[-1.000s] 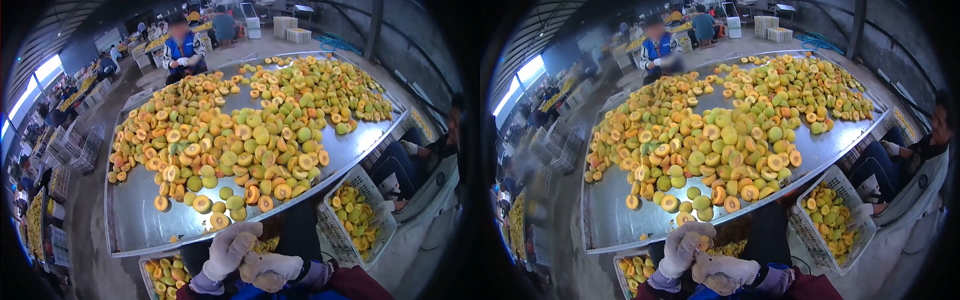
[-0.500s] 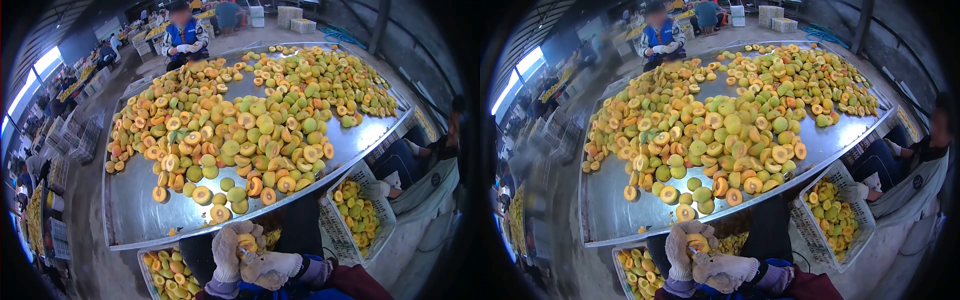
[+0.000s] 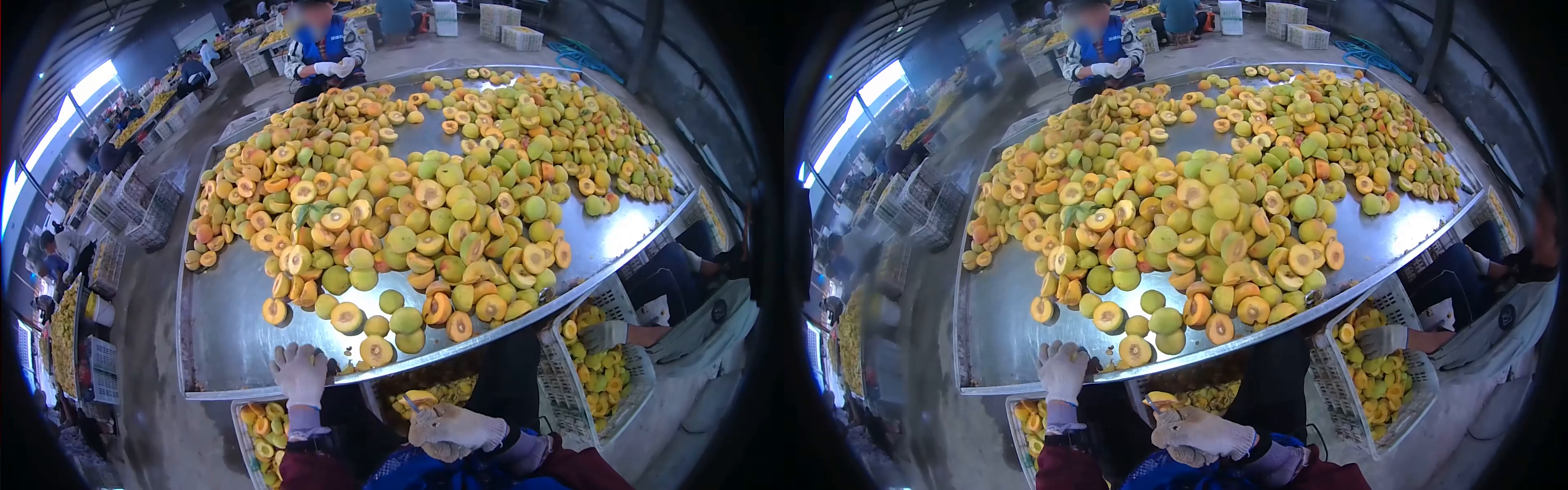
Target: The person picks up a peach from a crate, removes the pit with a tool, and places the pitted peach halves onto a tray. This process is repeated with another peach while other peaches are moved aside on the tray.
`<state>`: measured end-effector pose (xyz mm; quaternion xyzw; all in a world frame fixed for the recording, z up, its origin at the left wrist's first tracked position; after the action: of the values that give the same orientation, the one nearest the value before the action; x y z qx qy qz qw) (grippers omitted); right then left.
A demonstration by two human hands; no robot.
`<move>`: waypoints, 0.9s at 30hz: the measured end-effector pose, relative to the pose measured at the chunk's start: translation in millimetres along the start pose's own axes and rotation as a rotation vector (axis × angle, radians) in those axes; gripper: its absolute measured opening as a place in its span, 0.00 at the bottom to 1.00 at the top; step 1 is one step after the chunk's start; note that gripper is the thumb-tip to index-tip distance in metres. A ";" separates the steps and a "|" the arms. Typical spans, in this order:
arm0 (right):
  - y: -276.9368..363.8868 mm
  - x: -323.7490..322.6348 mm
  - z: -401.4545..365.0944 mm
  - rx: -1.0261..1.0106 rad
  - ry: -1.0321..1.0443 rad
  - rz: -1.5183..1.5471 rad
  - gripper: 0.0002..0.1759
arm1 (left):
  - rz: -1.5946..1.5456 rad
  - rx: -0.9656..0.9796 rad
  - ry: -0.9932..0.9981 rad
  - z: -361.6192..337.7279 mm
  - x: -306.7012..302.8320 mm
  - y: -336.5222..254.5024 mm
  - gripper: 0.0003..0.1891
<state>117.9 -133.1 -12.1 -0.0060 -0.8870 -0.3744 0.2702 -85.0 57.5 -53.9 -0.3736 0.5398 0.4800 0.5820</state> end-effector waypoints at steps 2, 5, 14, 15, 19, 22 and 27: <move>-1.0 -4.6 2.0 0.087 0.009 -0.065 0.20 | -0.019 0.004 -0.187 2.2 -14.1 -19.7 0.21; 1.6 -10.6 6.2 0.111 -0.106 -0.113 0.22 | -0.577 -0.118 0.340 1.5 -14.5 -70.8 0.27; 19.5 -9.4 -2.0 0.091 -0.085 -0.164 0.17 | -1.583 -0.443 0.543 1.6 4.8 -90.2 0.21; 17.5 -6.3 -2.0 0.119 -0.065 -0.196 0.17 | -1.827 -0.436 0.469 0.6 -6.5 -88.5 0.21; 2.9 -5.1 11.9 0.134 -0.117 -0.254 0.15 | -1.765 -0.194 0.224 -20.3 -87.8 -100.0 0.25; 9.5 0.1 6.5 -0.041 -0.125 -0.474 0.15 | -0.994 0.305 0.032 -44.6 -126.3 -133.4 0.25; 20.0 7.6 -6.9 -0.230 -0.351 -1.243 0.16 | -0.869 0.033 0.278 -45.0 -106.8 -144.2 0.28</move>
<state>119.0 -124.8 8.8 0.4178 -0.7106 -0.5467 -0.1475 46.2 -39.4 33.2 -0.6170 0.4137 0.1281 0.6571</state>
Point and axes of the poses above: each hand's wrist, its own z-axis towards the middle knuckle, its own x-axis out of the palm, y = z × x, the point moved 5 cm from there along z, towards the middle knuckle, and after that the axes turned 2 degrees about y, right-handed, at the moved point
